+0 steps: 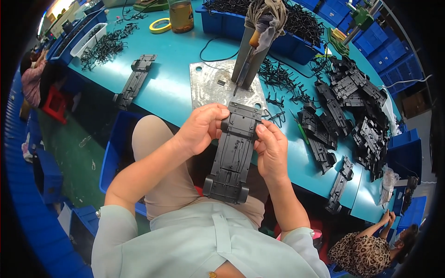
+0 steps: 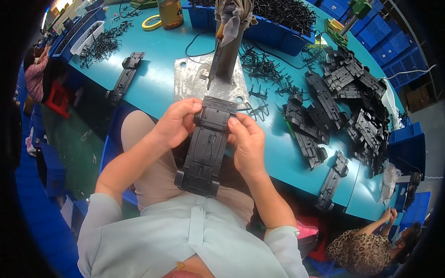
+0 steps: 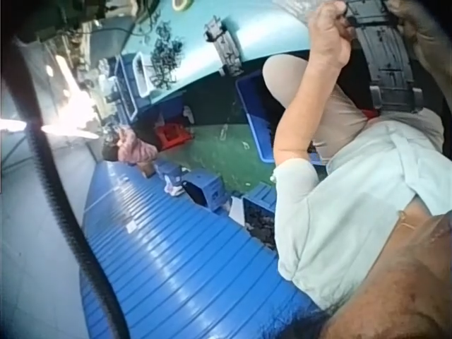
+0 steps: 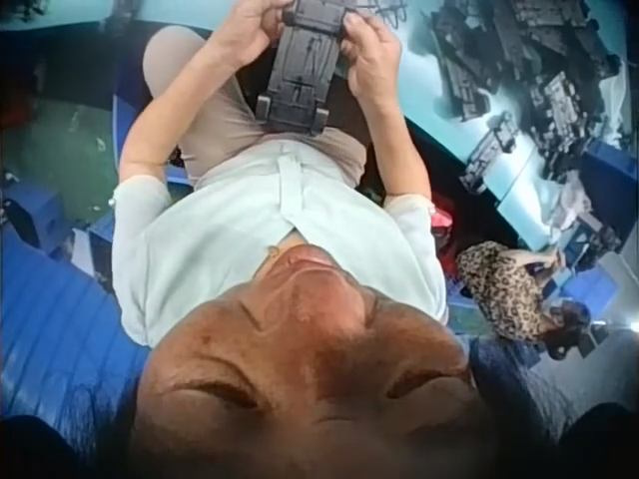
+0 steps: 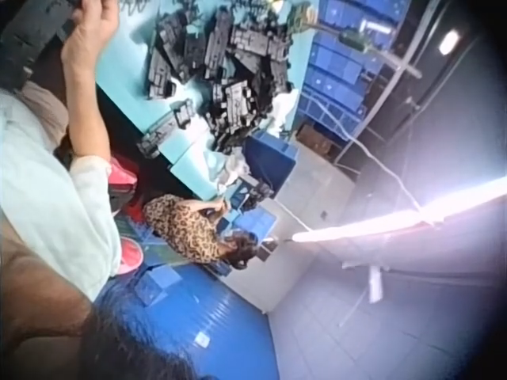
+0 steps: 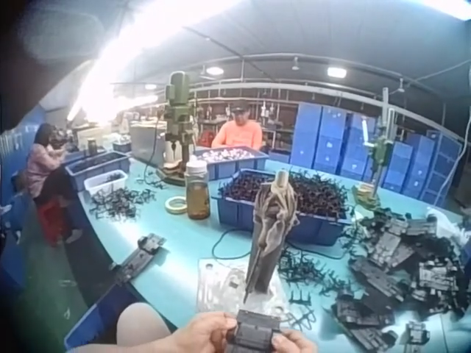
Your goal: Assembling plastic components for a toy vehicle at a factory workbench.
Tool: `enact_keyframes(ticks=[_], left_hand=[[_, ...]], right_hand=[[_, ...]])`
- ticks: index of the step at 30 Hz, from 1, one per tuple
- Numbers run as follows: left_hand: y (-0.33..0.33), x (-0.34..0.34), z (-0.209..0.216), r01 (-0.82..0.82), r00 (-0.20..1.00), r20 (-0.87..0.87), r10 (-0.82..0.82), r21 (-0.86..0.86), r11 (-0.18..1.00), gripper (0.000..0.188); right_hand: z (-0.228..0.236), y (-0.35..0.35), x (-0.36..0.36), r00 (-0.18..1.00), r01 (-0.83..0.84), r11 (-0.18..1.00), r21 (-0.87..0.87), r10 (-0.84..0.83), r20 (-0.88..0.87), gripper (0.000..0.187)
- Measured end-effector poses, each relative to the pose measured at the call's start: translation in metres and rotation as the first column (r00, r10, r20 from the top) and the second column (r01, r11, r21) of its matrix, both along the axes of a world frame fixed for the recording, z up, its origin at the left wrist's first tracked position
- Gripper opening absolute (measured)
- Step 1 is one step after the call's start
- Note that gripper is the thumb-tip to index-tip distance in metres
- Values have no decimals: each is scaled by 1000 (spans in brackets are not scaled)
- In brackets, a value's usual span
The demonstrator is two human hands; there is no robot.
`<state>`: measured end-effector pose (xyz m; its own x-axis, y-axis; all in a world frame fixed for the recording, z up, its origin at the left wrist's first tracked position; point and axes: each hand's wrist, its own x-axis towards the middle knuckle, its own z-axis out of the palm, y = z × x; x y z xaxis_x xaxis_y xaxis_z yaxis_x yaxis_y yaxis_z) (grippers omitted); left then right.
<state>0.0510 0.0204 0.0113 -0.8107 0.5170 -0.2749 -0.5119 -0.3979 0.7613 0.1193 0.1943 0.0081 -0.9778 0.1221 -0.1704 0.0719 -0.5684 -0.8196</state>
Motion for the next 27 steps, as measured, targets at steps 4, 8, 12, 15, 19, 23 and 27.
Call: enact_keyframes(ticks=[4, 8, 12, 15, 19, 23, 27], left_hand=[[-4, -20, -3, 118, 992, -46, -117, 24, 993, 15], [2, -28, -20, 52, 998, 21, -54, 90, 995, 15], [-2, -31, -23, 44, 998, 38, -48, 110, 993, 15], [-1, -32, -19, 49, 998, 28, -53, 126, 991, 15], [-3, -34, -18, 51, 998, 12, -53, 159, 986, 17], [-6, -32, -11, 72, 997, -6, -72, 172, 983, 17], [-3, -31, -13, 56, 998, -8, -55, 181, 982, 17]], right_hand=[[1, -2, -8, 998, 54, 998, 12, -54, -22, 24], [1, -5, -15, 998, 59, 998, 36, -59, -16, 24], [4, -7, -16, 999, 44, 997, 58, -43, -20, 24], [3, -9, -19, 998, 65, 997, 45, -64, -23, 24], [7, -11, -20, 998, 52, 998, 43, -51, -25, 24], [4, -12, -22, 995, 96, 995, 31, -96, 0, 25], [4, -12, -21, 998, 58, 998, 7, -58, -30, 26]])
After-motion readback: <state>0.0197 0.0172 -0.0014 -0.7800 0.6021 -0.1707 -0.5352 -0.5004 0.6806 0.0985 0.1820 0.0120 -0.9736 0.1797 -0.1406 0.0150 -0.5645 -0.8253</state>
